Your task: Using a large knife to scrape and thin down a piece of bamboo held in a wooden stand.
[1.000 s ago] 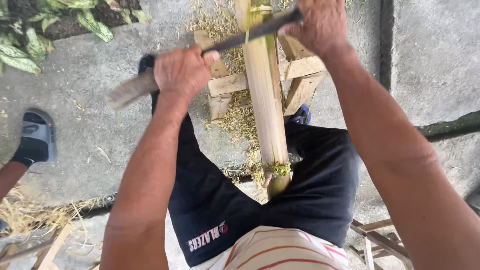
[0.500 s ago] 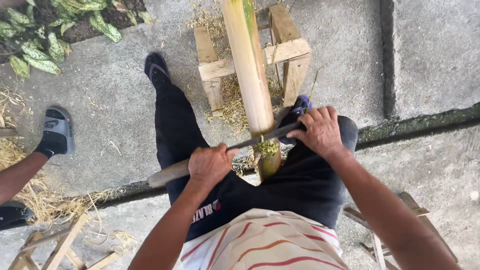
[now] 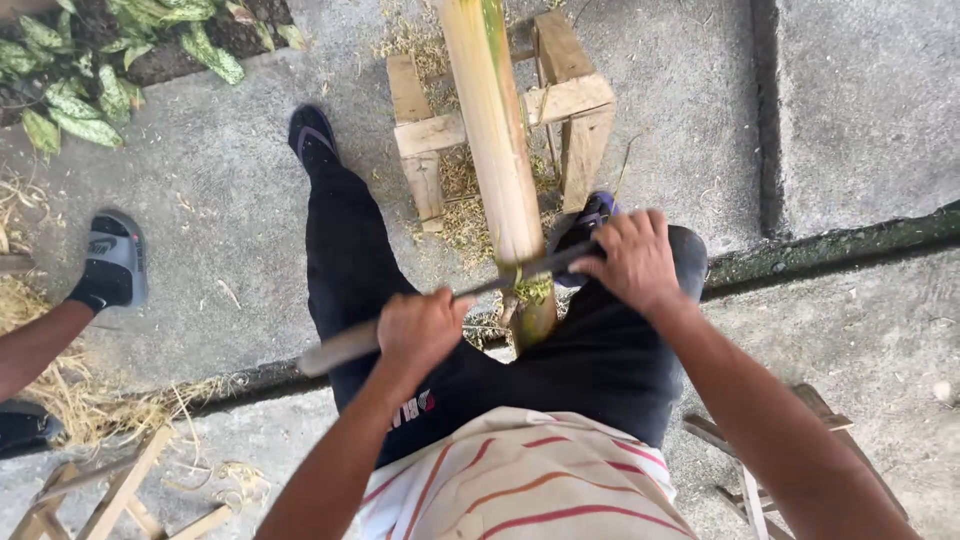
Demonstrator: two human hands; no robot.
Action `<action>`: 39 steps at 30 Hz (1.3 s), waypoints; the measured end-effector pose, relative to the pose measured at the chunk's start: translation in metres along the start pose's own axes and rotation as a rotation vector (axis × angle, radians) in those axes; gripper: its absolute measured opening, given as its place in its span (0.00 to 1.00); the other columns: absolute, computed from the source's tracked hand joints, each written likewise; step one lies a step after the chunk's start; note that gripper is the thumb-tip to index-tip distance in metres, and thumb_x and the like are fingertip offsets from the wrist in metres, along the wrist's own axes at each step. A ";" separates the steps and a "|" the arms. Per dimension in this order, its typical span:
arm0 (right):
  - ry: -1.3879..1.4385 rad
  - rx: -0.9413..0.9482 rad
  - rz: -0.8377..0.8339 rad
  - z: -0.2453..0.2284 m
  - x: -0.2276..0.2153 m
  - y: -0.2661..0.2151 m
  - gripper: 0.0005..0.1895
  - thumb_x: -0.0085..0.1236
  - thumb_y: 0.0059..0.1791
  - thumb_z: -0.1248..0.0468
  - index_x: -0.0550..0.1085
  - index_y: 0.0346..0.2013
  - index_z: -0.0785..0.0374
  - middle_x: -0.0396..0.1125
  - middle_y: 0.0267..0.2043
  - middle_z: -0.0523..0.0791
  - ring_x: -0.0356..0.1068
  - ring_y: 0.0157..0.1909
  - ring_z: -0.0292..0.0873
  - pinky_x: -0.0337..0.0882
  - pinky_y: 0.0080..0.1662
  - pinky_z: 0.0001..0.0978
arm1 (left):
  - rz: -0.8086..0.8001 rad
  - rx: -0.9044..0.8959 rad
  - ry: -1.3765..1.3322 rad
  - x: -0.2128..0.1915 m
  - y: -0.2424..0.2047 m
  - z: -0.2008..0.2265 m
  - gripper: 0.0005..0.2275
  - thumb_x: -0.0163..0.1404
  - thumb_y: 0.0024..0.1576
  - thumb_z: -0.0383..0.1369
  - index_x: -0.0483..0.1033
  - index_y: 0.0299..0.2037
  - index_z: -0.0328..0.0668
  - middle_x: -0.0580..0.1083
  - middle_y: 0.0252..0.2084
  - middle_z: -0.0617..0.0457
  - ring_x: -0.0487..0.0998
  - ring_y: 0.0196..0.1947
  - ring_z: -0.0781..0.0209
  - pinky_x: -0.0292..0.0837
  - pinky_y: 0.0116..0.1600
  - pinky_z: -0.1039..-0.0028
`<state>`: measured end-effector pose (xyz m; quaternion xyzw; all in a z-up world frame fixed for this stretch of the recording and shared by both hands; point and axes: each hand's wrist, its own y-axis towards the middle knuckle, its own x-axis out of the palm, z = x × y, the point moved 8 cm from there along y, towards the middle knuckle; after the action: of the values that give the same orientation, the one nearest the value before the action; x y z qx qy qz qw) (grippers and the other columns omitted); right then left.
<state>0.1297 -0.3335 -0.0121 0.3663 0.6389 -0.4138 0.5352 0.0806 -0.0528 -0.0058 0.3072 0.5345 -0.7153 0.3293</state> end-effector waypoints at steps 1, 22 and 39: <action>0.019 0.000 -0.026 0.000 0.003 -0.003 0.36 0.52 0.43 0.30 0.79 0.42 0.58 0.70 0.44 0.46 0.66 0.53 0.50 0.57 0.63 0.49 | -0.001 -0.001 0.000 0.006 -0.002 -0.001 0.23 0.41 0.63 0.54 0.80 0.34 0.45 0.78 0.23 0.44 0.81 0.26 0.43 0.77 0.38 0.54; -0.061 0.018 -0.082 -0.004 -0.011 0.054 0.35 0.52 0.46 0.29 0.78 0.41 0.57 0.69 0.42 0.46 0.65 0.49 0.50 0.58 0.60 0.48 | 0.142 0.001 -0.109 -0.020 0.047 -0.038 0.23 0.43 0.62 0.57 0.79 0.32 0.47 0.77 0.23 0.47 0.80 0.25 0.46 0.74 0.40 0.54; -0.097 0.032 0.078 -0.025 -0.042 0.048 0.27 0.60 0.50 0.35 0.76 0.40 0.56 0.67 0.43 0.44 0.64 0.50 0.50 0.59 0.61 0.47 | 0.286 0.079 -0.156 -0.009 0.059 -0.057 0.22 0.48 0.59 0.59 0.79 0.29 0.50 0.76 0.20 0.48 0.78 0.22 0.47 0.73 0.34 0.55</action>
<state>0.1703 -0.2930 0.0250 0.3791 0.5908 -0.4199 0.5753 0.1385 -0.0091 -0.0457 0.3364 0.4297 -0.7030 0.4560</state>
